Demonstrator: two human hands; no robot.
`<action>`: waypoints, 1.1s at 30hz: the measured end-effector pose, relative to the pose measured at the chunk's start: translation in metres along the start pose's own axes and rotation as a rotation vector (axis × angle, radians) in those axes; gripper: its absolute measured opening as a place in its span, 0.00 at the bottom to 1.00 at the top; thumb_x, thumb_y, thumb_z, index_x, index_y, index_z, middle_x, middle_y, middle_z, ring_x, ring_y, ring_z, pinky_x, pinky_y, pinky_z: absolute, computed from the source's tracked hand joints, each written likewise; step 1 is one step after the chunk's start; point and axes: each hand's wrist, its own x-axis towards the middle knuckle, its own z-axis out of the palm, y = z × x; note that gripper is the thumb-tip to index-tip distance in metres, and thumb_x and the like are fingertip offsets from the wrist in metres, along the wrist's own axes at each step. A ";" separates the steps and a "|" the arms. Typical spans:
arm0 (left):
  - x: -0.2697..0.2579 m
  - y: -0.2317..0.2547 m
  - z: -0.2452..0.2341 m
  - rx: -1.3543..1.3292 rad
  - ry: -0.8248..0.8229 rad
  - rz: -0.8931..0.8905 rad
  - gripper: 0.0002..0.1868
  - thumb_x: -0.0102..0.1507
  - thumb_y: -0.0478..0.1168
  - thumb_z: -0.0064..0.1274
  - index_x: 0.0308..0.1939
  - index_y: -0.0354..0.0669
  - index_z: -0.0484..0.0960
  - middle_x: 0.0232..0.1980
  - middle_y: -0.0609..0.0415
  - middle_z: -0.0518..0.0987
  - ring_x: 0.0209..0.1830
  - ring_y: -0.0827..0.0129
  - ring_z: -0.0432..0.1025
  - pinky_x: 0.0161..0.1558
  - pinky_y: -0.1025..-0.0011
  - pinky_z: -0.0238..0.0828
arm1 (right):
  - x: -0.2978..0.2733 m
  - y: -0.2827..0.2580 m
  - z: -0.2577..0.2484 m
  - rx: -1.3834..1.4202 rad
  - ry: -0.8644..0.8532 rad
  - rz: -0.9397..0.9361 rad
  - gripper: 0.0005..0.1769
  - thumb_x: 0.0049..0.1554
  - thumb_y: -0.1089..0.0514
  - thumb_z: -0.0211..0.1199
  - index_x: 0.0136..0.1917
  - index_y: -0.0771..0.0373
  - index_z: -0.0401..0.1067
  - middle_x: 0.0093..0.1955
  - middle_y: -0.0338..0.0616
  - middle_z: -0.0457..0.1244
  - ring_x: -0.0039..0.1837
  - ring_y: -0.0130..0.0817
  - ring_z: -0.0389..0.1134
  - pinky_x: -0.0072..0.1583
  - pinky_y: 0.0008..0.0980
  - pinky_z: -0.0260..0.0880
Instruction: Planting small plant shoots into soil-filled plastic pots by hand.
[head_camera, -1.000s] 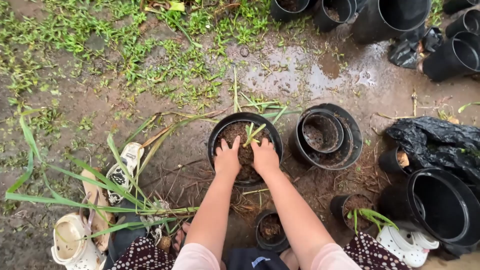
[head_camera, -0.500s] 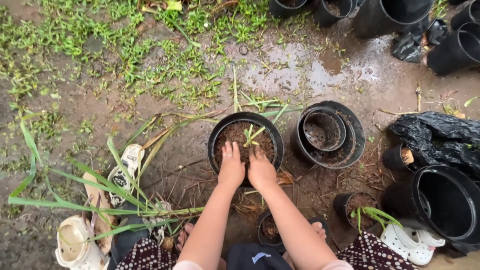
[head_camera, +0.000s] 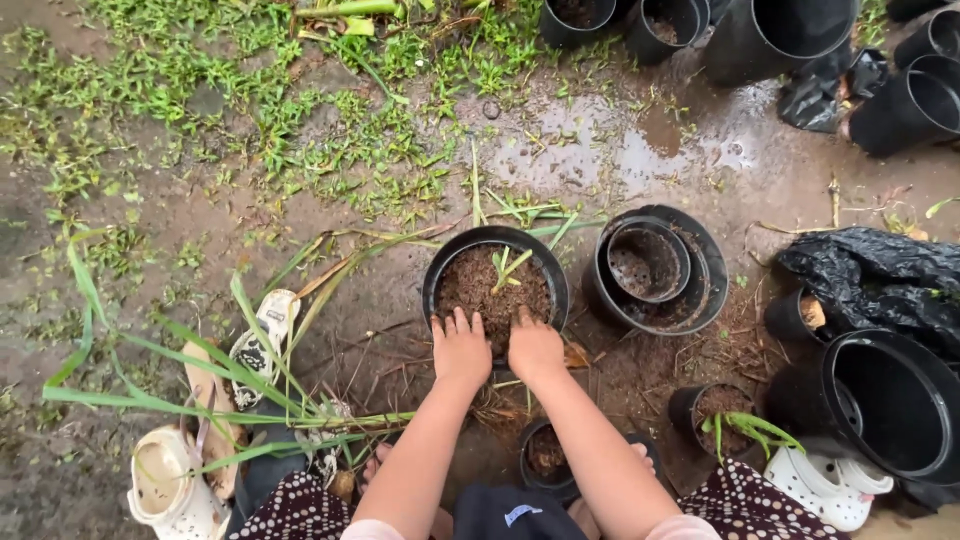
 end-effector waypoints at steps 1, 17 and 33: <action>0.007 -0.001 0.006 0.003 0.007 0.002 0.34 0.73 0.55 0.36 0.80 0.48 0.54 0.82 0.38 0.53 0.81 0.48 0.51 0.76 0.37 0.23 | 0.004 0.003 0.003 0.001 0.007 0.002 0.26 0.60 0.59 0.51 0.71 0.64 0.68 0.77 0.57 0.55 0.67 0.54 0.65 0.64 0.51 0.66; 0.039 -0.018 -0.051 -0.085 0.079 0.087 0.36 0.71 0.45 0.43 0.81 0.45 0.50 0.85 0.43 0.44 0.83 0.52 0.45 0.75 0.46 0.47 | 0.061 0.019 -0.021 0.308 0.409 0.044 0.18 0.50 0.59 0.64 0.56 0.61 0.76 0.55 0.56 0.65 0.58 0.58 0.69 0.58 0.49 0.74; 0.080 -0.021 0.014 -0.077 0.313 0.069 0.30 0.69 0.36 0.42 0.76 0.35 0.62 0.77 0.35 0.62 0.75 0.49 0.63 0.59 0.64 0.78 | 0.069 0.027 0.025 0.122 0.602 -0.075 0.08 0.49 0.56 0.64 0.41 0.60 0.77 0.44 0.46 0.63 0.46 0.47 0.70 0.48 0.40 0.75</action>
